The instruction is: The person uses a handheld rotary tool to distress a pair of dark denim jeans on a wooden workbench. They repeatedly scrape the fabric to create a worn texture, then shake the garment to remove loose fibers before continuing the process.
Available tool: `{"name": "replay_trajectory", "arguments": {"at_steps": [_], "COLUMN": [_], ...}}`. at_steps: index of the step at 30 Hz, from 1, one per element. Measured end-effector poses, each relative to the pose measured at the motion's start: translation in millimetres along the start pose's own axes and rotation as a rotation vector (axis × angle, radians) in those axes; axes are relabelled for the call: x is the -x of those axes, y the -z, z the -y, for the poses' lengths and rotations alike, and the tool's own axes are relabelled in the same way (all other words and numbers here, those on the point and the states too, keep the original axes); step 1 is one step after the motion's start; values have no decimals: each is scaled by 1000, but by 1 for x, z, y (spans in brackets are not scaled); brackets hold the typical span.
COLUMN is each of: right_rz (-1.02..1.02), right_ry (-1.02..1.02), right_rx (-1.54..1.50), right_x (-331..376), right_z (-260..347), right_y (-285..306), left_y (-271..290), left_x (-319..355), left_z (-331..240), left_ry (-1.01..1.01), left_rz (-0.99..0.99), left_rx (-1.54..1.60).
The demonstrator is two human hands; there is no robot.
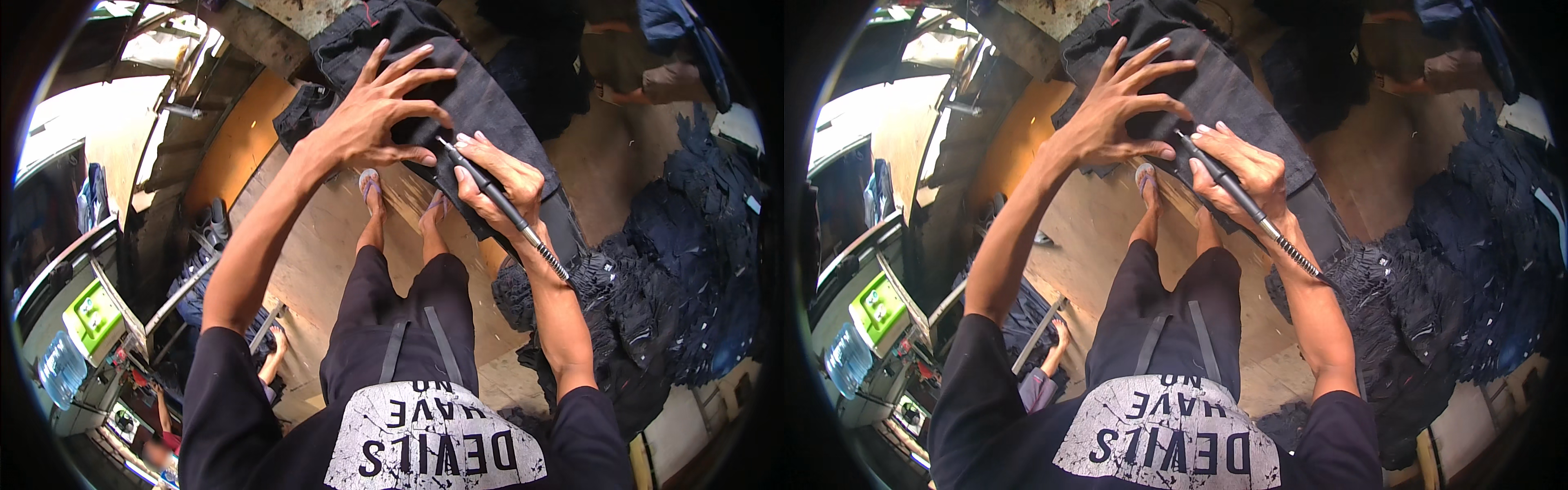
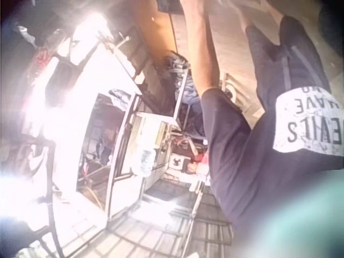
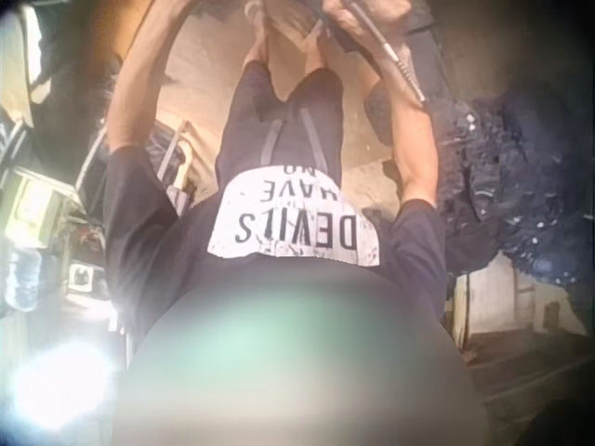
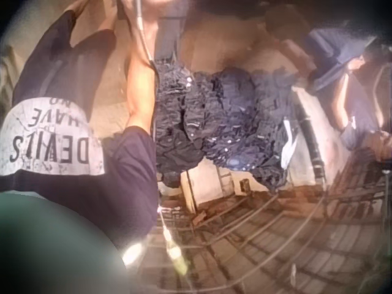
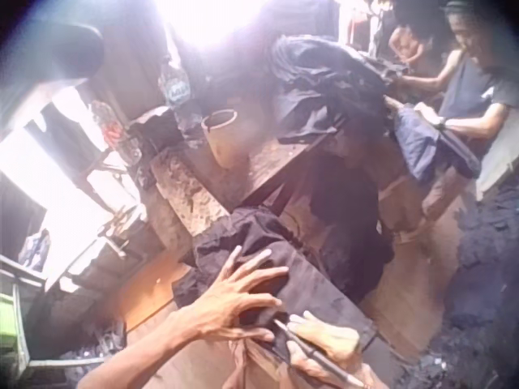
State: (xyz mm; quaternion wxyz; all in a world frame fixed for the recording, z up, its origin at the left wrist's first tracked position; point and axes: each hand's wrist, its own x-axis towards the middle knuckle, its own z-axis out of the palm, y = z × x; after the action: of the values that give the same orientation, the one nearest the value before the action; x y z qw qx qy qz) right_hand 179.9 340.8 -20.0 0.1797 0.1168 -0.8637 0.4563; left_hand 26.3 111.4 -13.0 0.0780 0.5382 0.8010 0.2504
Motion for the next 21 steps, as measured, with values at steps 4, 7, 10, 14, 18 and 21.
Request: {"name": "replay_trajectory", "arguments": {"at_steps": [4,7,10,14,18,21], "right_rz": [47,69,93,91,77,62], "right_ry": [20,28,16,14,6,7], "right_rx": [-17,7,24,38,37,62], "right_x": [0,1,1,-1,-2,0], "right_z": [-3,-5,-5,-5,-5,-6], "right_y": [-7,-8,-10,-12,-12,-10], "left_y": [-10,-10,-3,5,4,1], "left_x": [-2,-1,0,-3,-4,-4], "left_z": [11,14,16,16,18,19], "left_ry": [24,18,10,37,28,32], "left_rz": [-5,-9,124,169,145,156], "left_rx": [-6,-9,22,88,67,76]}}
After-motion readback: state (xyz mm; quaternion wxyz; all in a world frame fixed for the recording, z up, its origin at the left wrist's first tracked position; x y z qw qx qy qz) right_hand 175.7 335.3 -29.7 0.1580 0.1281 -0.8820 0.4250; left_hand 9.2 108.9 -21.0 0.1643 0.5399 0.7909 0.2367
